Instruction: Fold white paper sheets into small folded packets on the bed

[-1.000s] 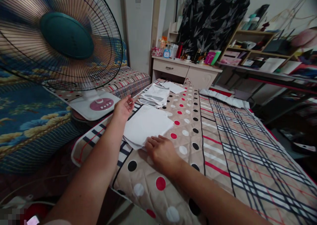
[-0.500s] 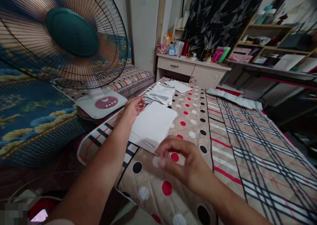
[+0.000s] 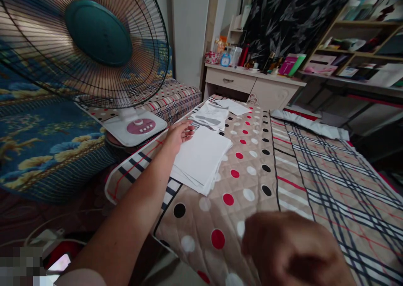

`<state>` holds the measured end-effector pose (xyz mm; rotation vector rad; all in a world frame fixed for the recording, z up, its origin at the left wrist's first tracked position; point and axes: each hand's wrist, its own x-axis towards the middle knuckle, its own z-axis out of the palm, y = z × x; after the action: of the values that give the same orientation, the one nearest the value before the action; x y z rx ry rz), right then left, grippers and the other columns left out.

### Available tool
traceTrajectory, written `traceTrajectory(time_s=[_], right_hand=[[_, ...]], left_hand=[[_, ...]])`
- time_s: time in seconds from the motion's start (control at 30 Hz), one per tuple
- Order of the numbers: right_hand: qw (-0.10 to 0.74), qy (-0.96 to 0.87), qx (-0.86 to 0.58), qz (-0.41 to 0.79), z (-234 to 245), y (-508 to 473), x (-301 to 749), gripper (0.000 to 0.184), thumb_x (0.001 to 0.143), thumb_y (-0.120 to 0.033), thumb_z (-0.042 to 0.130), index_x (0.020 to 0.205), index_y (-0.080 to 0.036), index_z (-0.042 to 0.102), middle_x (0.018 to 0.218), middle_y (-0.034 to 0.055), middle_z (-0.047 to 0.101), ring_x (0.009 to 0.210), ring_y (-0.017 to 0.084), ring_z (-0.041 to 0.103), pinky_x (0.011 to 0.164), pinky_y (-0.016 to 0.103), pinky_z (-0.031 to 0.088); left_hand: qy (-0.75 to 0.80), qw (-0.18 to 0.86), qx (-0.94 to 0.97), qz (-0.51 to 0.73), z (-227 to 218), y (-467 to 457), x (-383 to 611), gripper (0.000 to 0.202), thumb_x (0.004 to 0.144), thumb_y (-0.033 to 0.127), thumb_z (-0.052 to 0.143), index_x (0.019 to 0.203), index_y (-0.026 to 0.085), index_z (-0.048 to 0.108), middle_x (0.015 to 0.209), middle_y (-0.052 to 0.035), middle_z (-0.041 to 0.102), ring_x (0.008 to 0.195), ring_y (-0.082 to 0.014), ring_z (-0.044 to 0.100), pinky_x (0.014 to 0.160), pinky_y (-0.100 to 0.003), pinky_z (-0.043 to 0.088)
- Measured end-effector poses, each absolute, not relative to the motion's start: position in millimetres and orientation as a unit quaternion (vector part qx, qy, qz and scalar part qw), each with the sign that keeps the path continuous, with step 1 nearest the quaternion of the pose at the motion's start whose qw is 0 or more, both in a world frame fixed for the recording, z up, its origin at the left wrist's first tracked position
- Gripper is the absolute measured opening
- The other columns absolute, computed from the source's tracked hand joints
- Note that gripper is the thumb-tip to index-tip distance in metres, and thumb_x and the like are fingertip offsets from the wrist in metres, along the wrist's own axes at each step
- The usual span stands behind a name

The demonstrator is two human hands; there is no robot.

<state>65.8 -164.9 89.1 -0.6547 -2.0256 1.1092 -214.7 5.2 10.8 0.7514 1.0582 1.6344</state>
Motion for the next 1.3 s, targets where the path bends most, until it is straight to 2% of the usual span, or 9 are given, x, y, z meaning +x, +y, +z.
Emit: traceTrajectory(time_s=[0.13, 0.23, 0.33, 0.4, 0.5, 0.7, 0.93, 1.17, 1.3], right_hand=[[0.325, -0.836, -0.306, 0.319, 55.0, -117.0, 37.0, 0.023, 0.090, -0.029, 0.059, 0.070, -0.019, 0.066, 0.067, 0.0026, 0.063, 0.063, 0.014, 0.058, 0.059, 0.027, 0.044], [0.254, -0.896, -0.309, 0.190, 34.3, -94.5, 20.8, 0.023, 0.092, -0.018, 0.049, 0.103, -0.019, 0.069, 0.102, 0.0080, 0.066, 0.087, 0.019, 0.061, 0.071, 0.030, 0.048], [0.183, -0.918, -0.344, 0.074, 28.9, -91.1, 8.2, 0.046, 0.084, -0.035, 0.065, 0.125, -0.015, 0.058, 0.127, 0.0137, 0.057, 0.109, 0.029, 0.054, 0.083, 0.039, 0.049], [0.141, -0.924, -0.355, 0.036, 30.1, -92.5, 2.1, 0.044, 0.083, -0.040, 0.067, 0.118, -0.014, 0.061, 0.123, 0.0139, 0.059, 0.107, 0.030, 0.054, 0.082, 0.039, 0.050], [0.094, -0.934, -0.344, 0.009, 32.4, -92.3, -3.4, 0.020, 0.092, -0.031, 0.055, 0.099, -0.016, 0.067, 0.108, 0.0109, 0.064, 0.097, 0.025, 0.057, 0.075, 0.033, 0.049], [0.027, -0.946, -0.316, -0.072, 35.8, -88.9, -6.9, 0.015, 0.086, -0.011, 0.053, 0.083, -0.014, 0.067, 0.086, 0.0095, 0.067, 0.079, 0.024, 0.060, 0.060, 0.033, 0.039], [0.097, -0.935, -0.339, -0.045, 31.3, -89.5, -2.1, 0.015, 0.082, -0.016, 0.063, 0.068, -0.019, 0.065, 0.070, 0.0020, 0.067, 0.067, 0.017, 0.059, 0.058, 0.032, 0.031], [0.197, -0.912, -0.359, 0.006, 22.5, -89.0, 12.8, 0.030, 0.076, -0.039, 0.076, 0.059, -0.019, 0.061, 0.064, -0.0009, 0.063, 0.061, 0.015, 0.057, 0.055, 0.029, 0.030], [0.277, -0.903, -0.321, 0.068, 20.7, -87.6, 45.8, 0.018, 0.090, -0.026, 0.062, 0.073, -0.018, 0.066, 0.076, 0.0017, 0.068, 0.070, 0.014, 0.062, 0.064, 0.025, 0.042]], left_hand=[[0.434, 0.506, 0.309, 0.679, 9.0, 6.0, -214.8, 0.032, 0.067, 0.029, 0.074, 0.094, 0.014, 0.068, 0.078, -0.0030, 0.068, 0.063, -0.0095, 0.063, 0.058, -0.019, 0.050], [0.436, 0.507, 0.304, 0.678, 7.4, 7.1, -215.7, 0.032, 0.068, 0.028, 0.073, 0.095, 0.014, 0.068, 0.079, -0.0029, 0.068, 0.062, -0.0095, 0.063, 0.058, -0.020, 0.050], [0.441, 0.508, 0.300, 0.676, 5.7, 8.6, -217.0, 0.031, 0.069, 0.029, 0.072, 0.096, 0.015, 0.068, 0.080, -0.0030, 0.068, 0.062, -0.0093, 0.063, 0.057, -0.019, 0.049], [0.442, 0.509, 0.299, 0.675, 5.0, 9.4, -217.4, 0.032, 0.069, 0.029, 0.071, 0.097, 0.015, 0.068, 0.080, -0.0032, 0.068, 0.062, -0.0096, 0.064, 0.057, -0.020, 0.050], [0.441, 0.512, 0.296, 0.675, 5.1, 9.5, -217.0, 0.032, 0.068, 0.028, 0.072, 0.097, 0.014, 0.068, 0.080, -0.0035, 0.068, 0.062, -0.0102, 0.064, 0.057, -0.020, 0.050], [0.427, 0.511, 0.283, 0.691, 10.8, 5.7, -217.8, 0.029, 0.068, 0.027, 0.072, 0.093, 0.014, 0.068, 0.079, -0.0026, 0.068, 0.062, -0.0090, 0.063, 0.059, -0.019, 0.050], [0.408, 0.516, 0.256, 0.708, 14.0, 4.9, -226.2, 0.024, 0.070, 0.026, 0.070, 0.090, 0.014, 0.066, 0.078, -0.0023, 0.067, 0.062, -0.0084, 0.063, 0.059, -0.019, 0.050], [0.415, 0.510, 0.252, 0.710, 16.5, 3.9, -227.1, 0.021, 0.072, 0.024, 0.067, 0.091, 0.015, 0.066, 0.079, -0.0022, 0.067, 0.063, -0.0082, 0.063, 0.058, -0.018, 0.050], [0.431, 0.493, 0.270, 0.706, 18.0, 2.9, -226.9, 0.021, 0.073, 0.028, 0.065, 0.090, 0.015, 0.066, 0.078, -0.0025, 0.066, 0.063, -0.0083, 0.062, 0.059, -0.018, 0.050]])
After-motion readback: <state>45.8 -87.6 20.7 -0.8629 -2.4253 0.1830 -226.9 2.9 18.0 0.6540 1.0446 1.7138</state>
